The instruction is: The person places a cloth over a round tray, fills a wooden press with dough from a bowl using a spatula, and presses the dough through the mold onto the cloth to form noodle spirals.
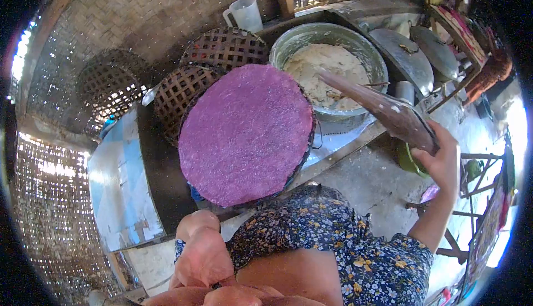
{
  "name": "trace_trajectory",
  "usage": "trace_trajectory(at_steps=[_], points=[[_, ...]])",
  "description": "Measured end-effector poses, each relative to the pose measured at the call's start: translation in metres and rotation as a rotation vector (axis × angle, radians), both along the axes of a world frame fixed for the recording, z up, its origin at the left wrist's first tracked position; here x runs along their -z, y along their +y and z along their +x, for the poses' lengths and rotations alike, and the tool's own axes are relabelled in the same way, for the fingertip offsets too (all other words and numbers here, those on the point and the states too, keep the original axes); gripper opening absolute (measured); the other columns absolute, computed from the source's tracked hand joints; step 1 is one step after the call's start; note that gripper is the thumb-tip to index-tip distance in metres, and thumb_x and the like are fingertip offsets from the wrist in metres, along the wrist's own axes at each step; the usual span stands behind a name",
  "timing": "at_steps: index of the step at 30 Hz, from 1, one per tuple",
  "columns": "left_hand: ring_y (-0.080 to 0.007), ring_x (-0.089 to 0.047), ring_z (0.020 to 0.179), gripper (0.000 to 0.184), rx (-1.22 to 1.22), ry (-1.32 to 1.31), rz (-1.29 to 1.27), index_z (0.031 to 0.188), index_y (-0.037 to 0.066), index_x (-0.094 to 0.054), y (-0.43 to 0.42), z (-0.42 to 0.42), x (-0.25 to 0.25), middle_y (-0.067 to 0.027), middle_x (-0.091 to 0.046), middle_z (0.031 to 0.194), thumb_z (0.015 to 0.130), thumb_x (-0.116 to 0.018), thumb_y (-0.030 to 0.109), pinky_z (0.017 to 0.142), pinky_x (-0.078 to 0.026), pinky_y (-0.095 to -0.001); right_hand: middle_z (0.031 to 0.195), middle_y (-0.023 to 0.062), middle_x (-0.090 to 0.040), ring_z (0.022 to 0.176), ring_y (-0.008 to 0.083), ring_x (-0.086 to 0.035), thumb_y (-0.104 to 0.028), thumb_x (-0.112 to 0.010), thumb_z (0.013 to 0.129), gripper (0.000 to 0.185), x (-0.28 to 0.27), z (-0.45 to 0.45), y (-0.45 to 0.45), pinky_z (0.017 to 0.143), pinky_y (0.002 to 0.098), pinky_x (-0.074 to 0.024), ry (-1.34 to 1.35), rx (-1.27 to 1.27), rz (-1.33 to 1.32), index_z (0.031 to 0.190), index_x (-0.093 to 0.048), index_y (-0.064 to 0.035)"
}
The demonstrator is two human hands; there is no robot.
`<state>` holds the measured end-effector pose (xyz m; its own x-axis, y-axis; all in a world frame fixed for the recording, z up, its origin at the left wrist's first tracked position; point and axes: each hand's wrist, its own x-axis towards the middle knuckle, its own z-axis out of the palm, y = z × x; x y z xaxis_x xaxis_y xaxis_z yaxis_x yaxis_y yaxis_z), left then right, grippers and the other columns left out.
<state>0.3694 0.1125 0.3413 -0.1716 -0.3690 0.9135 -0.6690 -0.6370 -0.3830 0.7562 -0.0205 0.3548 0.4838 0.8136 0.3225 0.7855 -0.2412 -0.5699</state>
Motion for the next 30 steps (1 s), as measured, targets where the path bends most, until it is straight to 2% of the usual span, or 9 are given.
trace_trajectory(at_steps=[4,8,11,13,17,20,24,27,30], points=[[-0.0264,-0.048,0.103,0.053,-0.7,0.236,-0.467,0.119,0.003,-0.045,0.01,0.004,0.014,-0.0108,-0.047,0.118,0.069,-0.059,0.013,0.088,-0.036,-0.0382,0.1,0.0115,-0.059,0.095,0.0192,-0.055,-0.039,-0.073,0.059,0.074,0.023,-0.015,0.031,0.085,0.0324,-0.0412,0.29,-0.142,0.003,0.113,-0.049,0.0056],[-0.0381,-0.047,0.104,0.052,-1.109,0.636,-0.633,0.11,-0.002,-0.048,0.057,0.091,-0.016,-0.0179,-0.051,0.115,0.063,-0.065,0.014,0.091,-0.033,-0.0494,0.079,0.0042,-0.054,0.06,0.0114,-0.049,-0.049,-0.05,0.082,0.057,0.048,-0.052,0.085,0.05,0.0238,-0.0409,1.133,-0.503,0.042,0.113,-0.044,-0.0016],[-0.0366,-0.055,0.093,0.039,-1.452,0.812,-0.596,0.097,-0.001,-0.053,0.08,0.141,-0.006,-0.0201,-0.057,0.098,0.064,-0.064,0.015,0.08,-0.043,-0.0451,0.071,0.0072,-0.052,0.043,0.0134,-0.042,-0.051,-0.033,0.089,0.051,0.037,-0.078,0.124,0.036,0.0257,-0.0349,1.355,-0.612,-0.189,0.106,-0.045,-0.0039],[-0.035,-0.059,0.085,0.031,-1.42,0.919,-0.906,0.09,0.003,-0.056,0.098,0.165,-0.001,-0.02,-0.061,0.086,0.064,-0.064,0.018,0.073,-0.047,-0.0421,0.075,0.0099,-0.054,0.049,0.0164,-0.05,-0.053,-0.031,0.089,0.054,0.041,-0.07,0.145,0.042,0.0279,-0.0407,1.108,-0.817,-0.226,0.108,-0.045,-0.0042],[-0.0282,-0.057,0.055,0.014,-1.646,0.703,-0.459,0.065,0.005,-0.05,0.116,0.192,-0.022,-0.0113,-0.056,0.059,0.063,-0.061,0.013,0.053,-0.045,-0.0386,0.1,0.0219,-0.057,0.098,0.0318,-0.054,-0.053,-0.031,0.089,0.066,0.006,0.0,0.204,0.084,0.0386,-0.0411,0.15,-0.869,0.031,0.122,-0.042,0.0024],[-0.0261,-0.056,0.05,0.012,-1.735,0.57,-0.09,0.061,0.006,-0.05,0.116,0.233,-0.026,-0.0102,-0.056,0.058,0.064,-0.059,0.013,0.05,-0.044,-0.0379,0.096,0.0218,-0.053,0.09,0.038,-0.053,-0.038,-0.057,0.079,0.052,-0.067,0.009,0.225,0.075,0.04,-0.0434,-0.044,-0.626,0.505,0.111,-0.047,0.0025],[-0.0247,-0.06,0.058,0.009,-1.727,0.854,-0.271,0.063,0.007,-0.054,0.124,0.255,-0.055,-0.0099,-0.057,0.059,0.067,-0.056,0.014,0.053,-0.048,-0.0349,0.093,0.0175,-0.054,0.082,0.0345,-0.053,-0.011,-0.068,0.065,0.047,-0.098,0.003,0.217,0.069,0.0386,-0.0446,-0.586,-0.675,1.052,0.105,-0.046,0.0018],[-0.0253,-0.059,0.056,0.008,-1.504,0.926,-0.318,0.068,0.007,-0.054,0.119,0.251,-0.051,-0.0088,-0.056,0.058,0.065,-0.056,0.014,0.052,-0.047,-0.0353,0.088,0.0165,-0.054,0.069,0.0287,-0.056,-0.001,-0.068,0.061,0.04,-0.084,0.034,0.191,0.061,0.0349,-0.0455,-0.437,-1.282,0.838,0.095,-0.047,-0.0014],[-0.0248,-0.058,0.053,0.009,-1.633,0.995,-0.144,0.066,0.007,-0.052,0.09,0.255,-0.061,-0.0089,-0.054,0.055,0.063,-0.057,0.012,0.05,-0.046,-0.0349,0.081,0.0132,-0.054,0.066,0.0239,-0.057,-0.001,-0.065,0.065,0.055,-0.081,0.061,0.196,0.058,0.0326,-0.0468,-0.084,-1.271,0.634,0.109,-0.034,0.0008]])
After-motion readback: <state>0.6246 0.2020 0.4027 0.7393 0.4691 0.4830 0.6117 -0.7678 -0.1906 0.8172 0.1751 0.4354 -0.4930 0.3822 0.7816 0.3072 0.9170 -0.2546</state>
